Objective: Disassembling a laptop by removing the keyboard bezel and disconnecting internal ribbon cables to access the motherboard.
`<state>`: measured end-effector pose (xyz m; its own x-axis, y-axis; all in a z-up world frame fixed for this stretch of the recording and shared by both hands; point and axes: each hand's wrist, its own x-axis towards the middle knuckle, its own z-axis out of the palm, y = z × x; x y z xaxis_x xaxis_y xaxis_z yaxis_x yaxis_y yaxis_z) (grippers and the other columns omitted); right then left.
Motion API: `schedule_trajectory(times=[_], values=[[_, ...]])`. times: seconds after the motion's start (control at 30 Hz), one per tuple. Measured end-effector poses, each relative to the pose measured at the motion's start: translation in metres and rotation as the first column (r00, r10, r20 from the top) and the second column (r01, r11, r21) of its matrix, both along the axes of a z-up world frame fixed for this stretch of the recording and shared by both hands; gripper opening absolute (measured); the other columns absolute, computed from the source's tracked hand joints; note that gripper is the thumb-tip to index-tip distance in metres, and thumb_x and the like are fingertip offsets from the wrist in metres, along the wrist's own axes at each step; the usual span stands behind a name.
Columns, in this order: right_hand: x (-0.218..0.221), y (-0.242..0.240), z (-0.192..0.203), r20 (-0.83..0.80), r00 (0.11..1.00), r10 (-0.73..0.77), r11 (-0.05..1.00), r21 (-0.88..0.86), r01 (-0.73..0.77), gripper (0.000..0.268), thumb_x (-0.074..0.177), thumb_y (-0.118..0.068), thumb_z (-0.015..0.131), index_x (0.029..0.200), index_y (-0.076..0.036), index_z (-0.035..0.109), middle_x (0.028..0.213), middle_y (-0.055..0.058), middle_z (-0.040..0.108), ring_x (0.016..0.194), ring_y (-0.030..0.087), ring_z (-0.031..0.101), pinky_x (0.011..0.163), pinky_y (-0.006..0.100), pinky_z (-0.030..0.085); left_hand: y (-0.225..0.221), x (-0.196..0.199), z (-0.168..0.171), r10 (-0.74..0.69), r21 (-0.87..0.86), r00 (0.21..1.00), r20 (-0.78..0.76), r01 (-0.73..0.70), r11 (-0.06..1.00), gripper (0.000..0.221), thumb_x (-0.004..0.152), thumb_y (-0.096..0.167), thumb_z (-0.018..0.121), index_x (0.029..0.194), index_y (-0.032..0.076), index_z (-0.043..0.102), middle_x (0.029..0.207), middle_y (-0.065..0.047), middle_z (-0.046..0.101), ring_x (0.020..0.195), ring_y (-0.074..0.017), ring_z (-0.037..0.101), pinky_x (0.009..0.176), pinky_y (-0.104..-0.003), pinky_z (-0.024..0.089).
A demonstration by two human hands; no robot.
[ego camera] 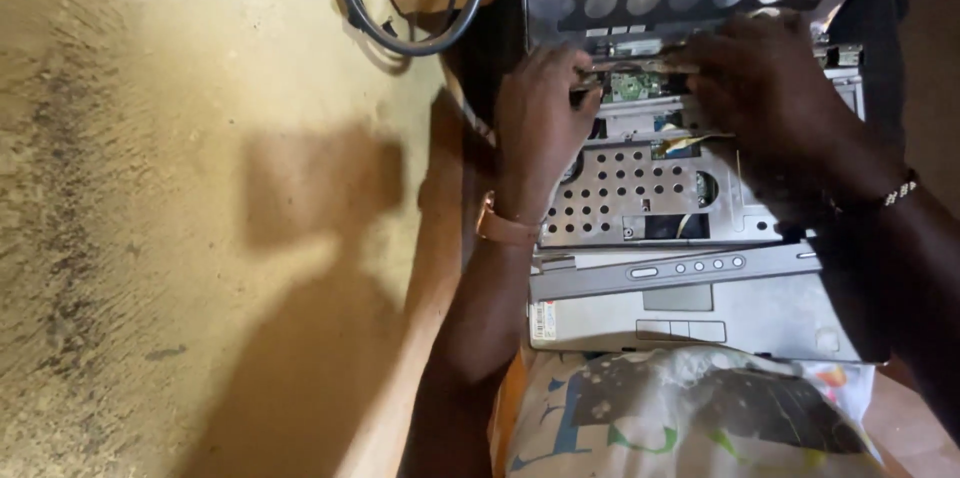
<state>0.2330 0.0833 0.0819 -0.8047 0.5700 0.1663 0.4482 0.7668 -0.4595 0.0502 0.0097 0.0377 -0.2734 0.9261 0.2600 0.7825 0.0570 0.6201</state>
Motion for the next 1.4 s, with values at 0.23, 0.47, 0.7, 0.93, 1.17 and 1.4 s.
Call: schedule_trajectory(times=[0.23, 0.47, 0.7, 0.93, 1.17, 1.4], values=[[0.008, 0.005, -0.013, -0.065, 0.997, -0.050, 0.990, -0.132, 0.041, 0.026, 0.084, 0.001, 0.056, 0.110, 0.002, 0.062, 0.076, 0.015, 0.052, 0.067, 0.025, 0.046, 0.059, 0.036, 0.032, -0.005, -0.017, -0.029, 0.017, 0.162, 0.974, 0.226, -0.055, 0.985, 0.033, 0.070, -0.001, 0.052, 0.101, 0.011, 0.049, 0.074, -0.004, 0.047, 0.063, -0.0185, 0.048, 0.058, -0.032, 0.040], [0.006, -0.003, -0.005, -0.093, 0.995, -0.043, 0.986, -0.166, 0.028, 0.027, 0.087, 0.001, 0.053, 0.113, -0.002, 0.060, 0.082, 0.015, 0.053, 0.073, 0.026, 0.047, 0.060, 0.038, 0.034, -0.008, -0.011, -0.010, 0.028, 0.139, 0.973, 0.229, -0.061, 0.988, 0.034, 0.067, -0.009, 0.055, 0.094, 0.010, 0.047, 0.081, -0.005, 0.050, 0.068, -0.0159, 0.051, 0.056, -0.027, 0.043], [0.007, -0.004, -0.006, -0.126, 0.991, -0.045, 0.981, -0.193, 0.020, 0.024, 0.089, -0.007, 0.050, 0.111, -0.004, 0.061, 0.078, 0.013, 0.054, 0.069, 0.023, 0.046, 0.058, 0.036, 0.033, 0.003, -0.005, 0.000, -0.180, -0.029, 0.984, 0.004, 0.180, 0.983, 0.016, 0.070, 0.017, 0.070, 0.082, 0.013, 0.062, 0.079, -0.002, 0.066, 0.071, -0.0137, 0.063, 0.067, -0.030, 0.047], [0.013, 0.005, -0.019, -0.142, 0.989, -0.047, 0.988, -0.154, 0.025, 0.015, 0.084, 0.001, 0.057, 0.098, 0.003, 0.059, 0.075, 0.013, 0.053, 0.067, 0.024, 0.044, 0.059, 0.036, 0.031, 0.008, -0.003, -0.014, -0.215, 0.085, 0.973, 0.085, 0.208, 0.975, 0.009, 0.074, 0.012, 0.066, 0.080, 0.012, 0.059, 0.076, -0.002, 0.065, 0.068, -0.0162, 0.062, 0.057, -0.027, 0.048], [0.014, -0.010, 0.007, -0.203, 0.971, -0.123, 0.954, -0.295, 0.059, 0.039, 0.081, 0.006, 0.056, 0.119, -0.004, 0.053, 0.104, 0.014, 0.054, 0.091, 0.026, 0.051, 0.074, 0.035, 0.042, 0.004, -0.006, -0.013, -0.195, 0.045, 0.959, 0.206, 0.190, 0.981, 0.008, 0.075, 0.014, 0.066, 0.079, 0.011, 0.059, 0.076, -0.001, 0.065, 0.057, -0.0119, 0.056, 0.046, -0.026, 0.039], [0.011, -0.025, 0.036, -0.255, 0.845, -0.471, 0.640, -0.757, 0.128, 0.030, 0.086, -0.005, 0.046, 0.115, -0.006, 0.047, 0.118, 0.012, 0.046, 0.101, 0.025, 0.051, 0.074, 0.034, 0.050, 0.003, -0.004, -0.006, -0.226, 0.050, 0.944, 0.239, 0.220, 0.974, 0.009, 0.076, 0.007, 0.062, 0.079, 0.012, 0.054, 0.075, -0.001, 0.062, 0.058, -0.0108, 0.051, 0.048, -0.024, 0.038]])
